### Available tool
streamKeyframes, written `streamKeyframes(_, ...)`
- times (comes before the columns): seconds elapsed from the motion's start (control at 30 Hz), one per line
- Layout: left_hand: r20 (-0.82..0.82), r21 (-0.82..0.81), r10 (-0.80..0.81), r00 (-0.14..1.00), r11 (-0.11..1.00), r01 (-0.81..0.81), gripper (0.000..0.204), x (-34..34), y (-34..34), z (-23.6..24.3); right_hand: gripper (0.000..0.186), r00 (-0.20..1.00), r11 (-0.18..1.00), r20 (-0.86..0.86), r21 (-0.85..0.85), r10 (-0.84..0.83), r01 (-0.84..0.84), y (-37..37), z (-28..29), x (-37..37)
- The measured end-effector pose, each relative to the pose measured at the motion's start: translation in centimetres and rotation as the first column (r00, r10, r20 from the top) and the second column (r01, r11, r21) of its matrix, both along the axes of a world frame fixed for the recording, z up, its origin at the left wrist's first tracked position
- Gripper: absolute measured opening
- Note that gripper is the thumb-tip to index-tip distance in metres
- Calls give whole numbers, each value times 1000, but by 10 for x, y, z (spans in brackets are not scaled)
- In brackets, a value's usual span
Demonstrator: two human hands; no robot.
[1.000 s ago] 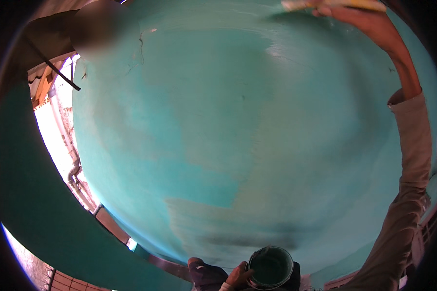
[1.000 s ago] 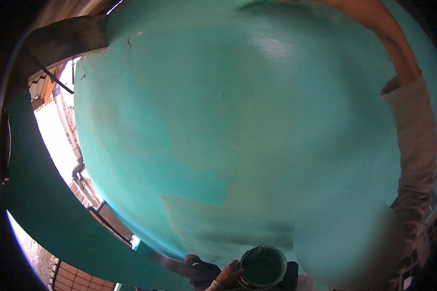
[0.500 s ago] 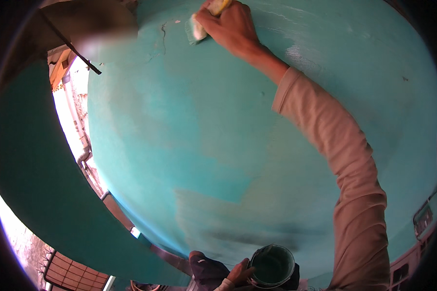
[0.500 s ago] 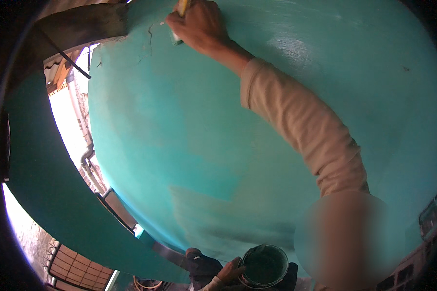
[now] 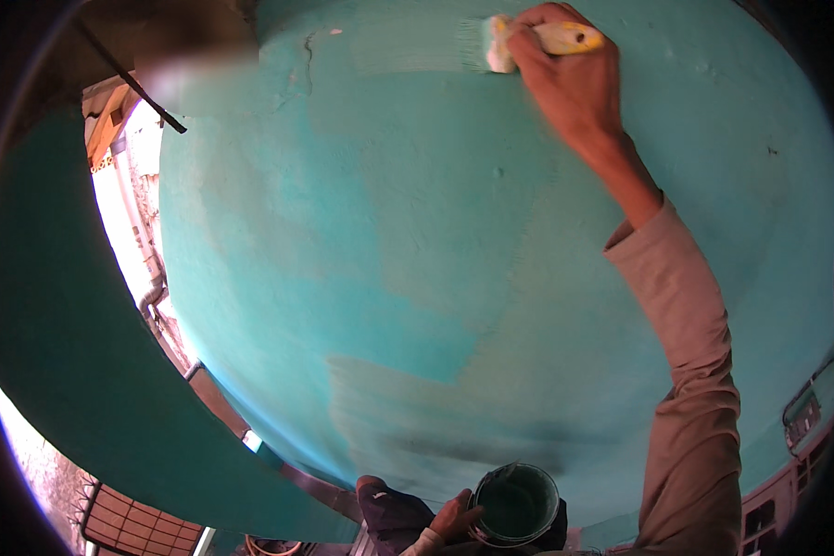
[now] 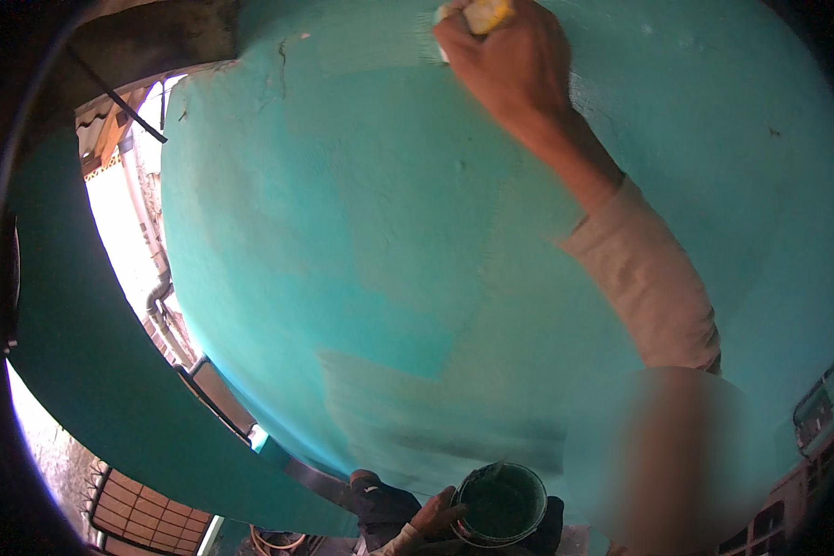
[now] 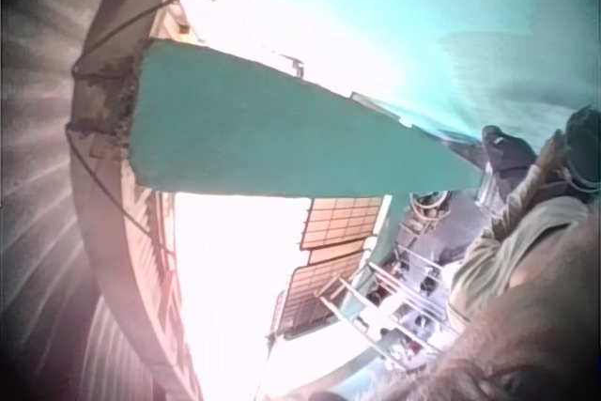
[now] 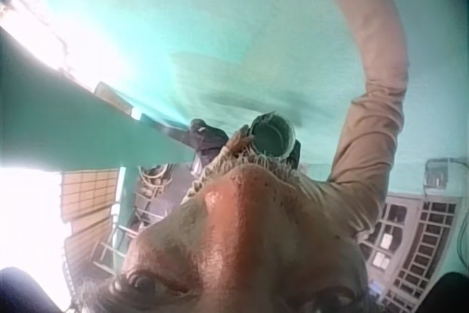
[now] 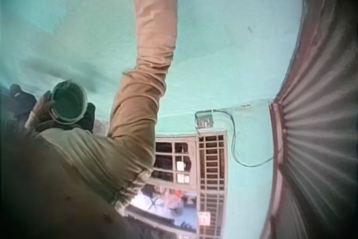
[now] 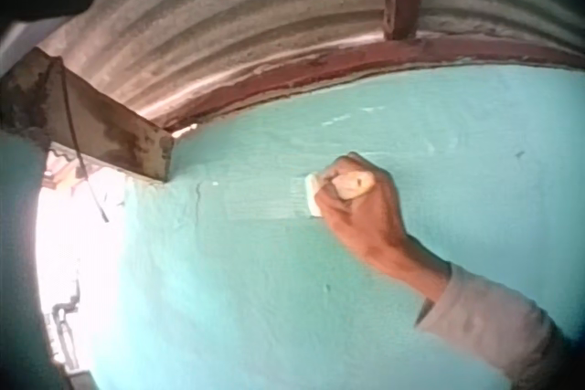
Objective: The person paints a ceiling with green paint using a brush and a paint can. They repeatedly dip the brush into the can and apply paint to the ceiling surface in broad strokes.
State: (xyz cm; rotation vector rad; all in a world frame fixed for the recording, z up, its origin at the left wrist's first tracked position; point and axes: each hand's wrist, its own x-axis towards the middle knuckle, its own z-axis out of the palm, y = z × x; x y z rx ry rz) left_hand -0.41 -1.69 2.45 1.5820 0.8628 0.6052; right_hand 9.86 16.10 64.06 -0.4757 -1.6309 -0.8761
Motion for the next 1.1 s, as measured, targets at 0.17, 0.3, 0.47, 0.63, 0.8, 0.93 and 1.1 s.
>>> streamKeyframes(0.17, -31, 0, 12, 999, 1000, -12, 48, 2, 1, -7, 4, 989, 979, -88, -152, 121, -133, -18, -4, -7)
streamKeyframes(0.3, -49, -19, -28, 998, 999, 27, 49, 4, 3, -3, 6, 963, 943, -52, -194, 264, -269, 15, 6, -46)
streamKeyframes(0.47, -55, 28, -16, 998, 999, 18, 47, 4, 5, -7, 16, 969, 942, -133, -240, 207, -234, 55, 24, -91)
streamKeyframes(0.63, -23, 49, -26, 999, 998, 27, 44, 0, 0, 16, 16, 976, 970, -108, -136, 189, -202, 52, 11, -63)
streamKeyframes(0.8, -6, 104, -4, 1000, 995, 5, 46, -2, -7, 16, 15, 989, 978, -77, -157, 125, -136, 15, -3, -1)
streamKeyframes(0.93, -57, -20, -3, 998, 1000, 2, 46, -1, -1, 12, 13, 983, 978, -177, -190, 49, -83, -18, -11, 35)
streamKeyframes(1.1, -30, -1, -1, 1000, 1000, 0, 46, -1, -2, 9, 9, 976, 993, -214, -116, -45, 20, -46, -21, 65)
